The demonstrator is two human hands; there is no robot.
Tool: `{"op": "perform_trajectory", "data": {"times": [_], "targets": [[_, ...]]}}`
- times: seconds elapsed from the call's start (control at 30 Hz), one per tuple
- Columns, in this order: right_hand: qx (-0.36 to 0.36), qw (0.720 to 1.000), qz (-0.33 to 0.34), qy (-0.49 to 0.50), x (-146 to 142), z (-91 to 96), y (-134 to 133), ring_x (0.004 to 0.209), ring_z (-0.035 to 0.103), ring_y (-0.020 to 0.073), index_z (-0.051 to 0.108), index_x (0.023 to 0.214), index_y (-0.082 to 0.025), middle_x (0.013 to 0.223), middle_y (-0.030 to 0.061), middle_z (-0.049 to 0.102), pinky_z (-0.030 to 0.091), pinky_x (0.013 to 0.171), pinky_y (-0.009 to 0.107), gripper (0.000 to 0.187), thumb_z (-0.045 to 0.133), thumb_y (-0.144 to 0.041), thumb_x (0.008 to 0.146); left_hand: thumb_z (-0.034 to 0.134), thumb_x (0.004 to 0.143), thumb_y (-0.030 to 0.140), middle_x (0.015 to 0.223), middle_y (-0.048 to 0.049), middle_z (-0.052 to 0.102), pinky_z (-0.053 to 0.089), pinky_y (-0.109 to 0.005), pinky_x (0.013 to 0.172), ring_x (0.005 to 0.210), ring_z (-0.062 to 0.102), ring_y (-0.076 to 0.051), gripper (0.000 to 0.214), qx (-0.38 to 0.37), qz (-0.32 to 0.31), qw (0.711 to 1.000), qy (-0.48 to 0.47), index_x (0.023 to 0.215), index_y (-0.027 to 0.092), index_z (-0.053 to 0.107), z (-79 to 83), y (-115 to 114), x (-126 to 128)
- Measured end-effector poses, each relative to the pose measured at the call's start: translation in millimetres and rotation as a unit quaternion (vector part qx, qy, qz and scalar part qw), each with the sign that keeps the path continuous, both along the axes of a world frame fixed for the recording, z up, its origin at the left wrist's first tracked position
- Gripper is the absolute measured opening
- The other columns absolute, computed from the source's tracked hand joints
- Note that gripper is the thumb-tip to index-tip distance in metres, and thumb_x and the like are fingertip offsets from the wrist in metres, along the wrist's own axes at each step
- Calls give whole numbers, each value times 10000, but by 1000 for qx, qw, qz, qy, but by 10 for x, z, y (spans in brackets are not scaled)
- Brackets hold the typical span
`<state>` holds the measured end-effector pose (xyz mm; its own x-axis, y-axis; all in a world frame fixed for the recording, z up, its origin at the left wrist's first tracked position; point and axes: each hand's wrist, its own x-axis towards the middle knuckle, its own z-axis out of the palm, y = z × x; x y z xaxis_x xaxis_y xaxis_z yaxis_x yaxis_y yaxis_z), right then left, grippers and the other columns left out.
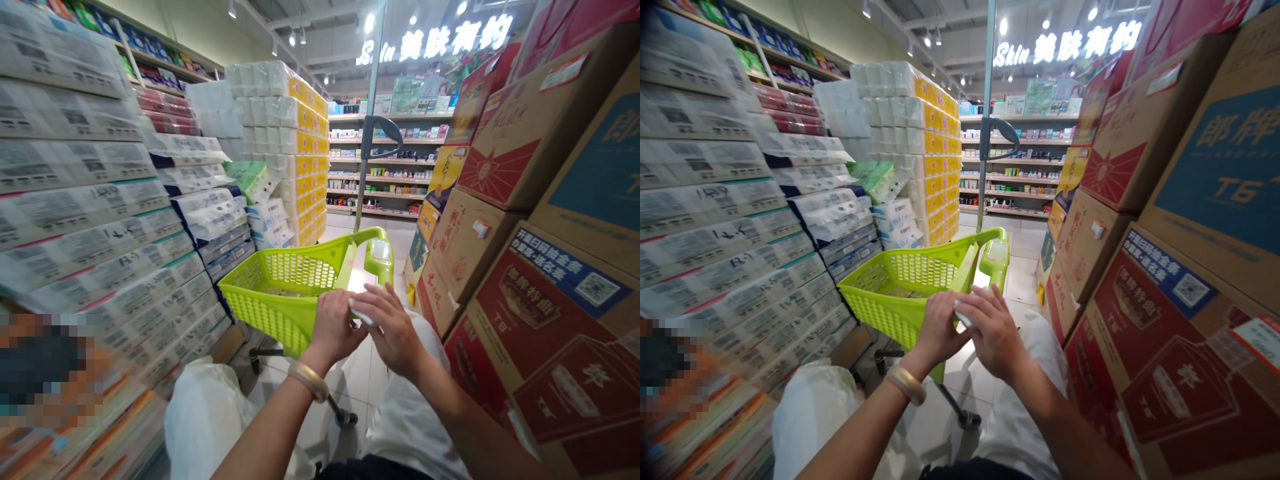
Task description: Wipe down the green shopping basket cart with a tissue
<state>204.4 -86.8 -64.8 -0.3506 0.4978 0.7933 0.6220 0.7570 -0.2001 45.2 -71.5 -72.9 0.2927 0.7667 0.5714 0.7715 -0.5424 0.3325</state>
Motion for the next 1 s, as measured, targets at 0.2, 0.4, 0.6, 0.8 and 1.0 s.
{"op": "perform_trajectory", "data": {"times": [0.2, 0.4, 0.6, 0.8, 1.0], "targets": [[5, 997, -49, 65, 91, 8, 93, 1202, 597, 212, 683, 1080, -248, 1142, 50, 718, 277, 1171, 483, 262, 451, -215, 965, 625, 745, 345, 905, -62, 611, 408, -413, 850, 905, 552, -256, 295, -1, -21, 1000, -8, 992, 198, 562, -12, 9, -41], [11, 1000, 8, -24, 84, -17, 48, 1297, 520, 212, 650, 1185, -273, 1240, 33, 677, 247, 1191, 478, 310, 484, -184, 939, 598, 739, 307, 875, -54, 596, 401, -399, 825, 881, 549, -250, 232, 9, -19, 1000, -19, 945, 207, 558, -25, -8, -26], [-13, 993, -50, 107, 172, 2, 126, 1168, 615, 233, 677, 1073, -265, 1131, 53, 715, 322, 1136, 520, 234, 470, -238, 966, 593, 730, 279, 881, -59, 610, 400, -406, 830, 889, 554, -257, 251, 14, -33, 999, -21, 964, 197, 553, -28, -13, -49], [-24, 998, 44, -27, 136, 38, 66, 1265, 548, 223, 656, 1148, -294, 1216, 22, 688, 193, 1201, 507, 271, 506, -206, 940, 582, 717, 266, 872, -57, 603, 402, -399, 809, 870, 551, -253, 241, 21, -24, 999, -24, 947, 201, 555, -45, 1, -49], [-51, 991, -32, 116, 202, 23, 179, 1169, 612, 244, 680, 1045, -267, 1113, 51, 723, 298, 1136, 545, 218, 475, -277, 970, 588, 722, 268, 894, -60, 611, 396, -405, 833, 895, 554, -256, 265, 13, -33, 999, -25, 975, 197, 553, -35, -9, -56]]}}
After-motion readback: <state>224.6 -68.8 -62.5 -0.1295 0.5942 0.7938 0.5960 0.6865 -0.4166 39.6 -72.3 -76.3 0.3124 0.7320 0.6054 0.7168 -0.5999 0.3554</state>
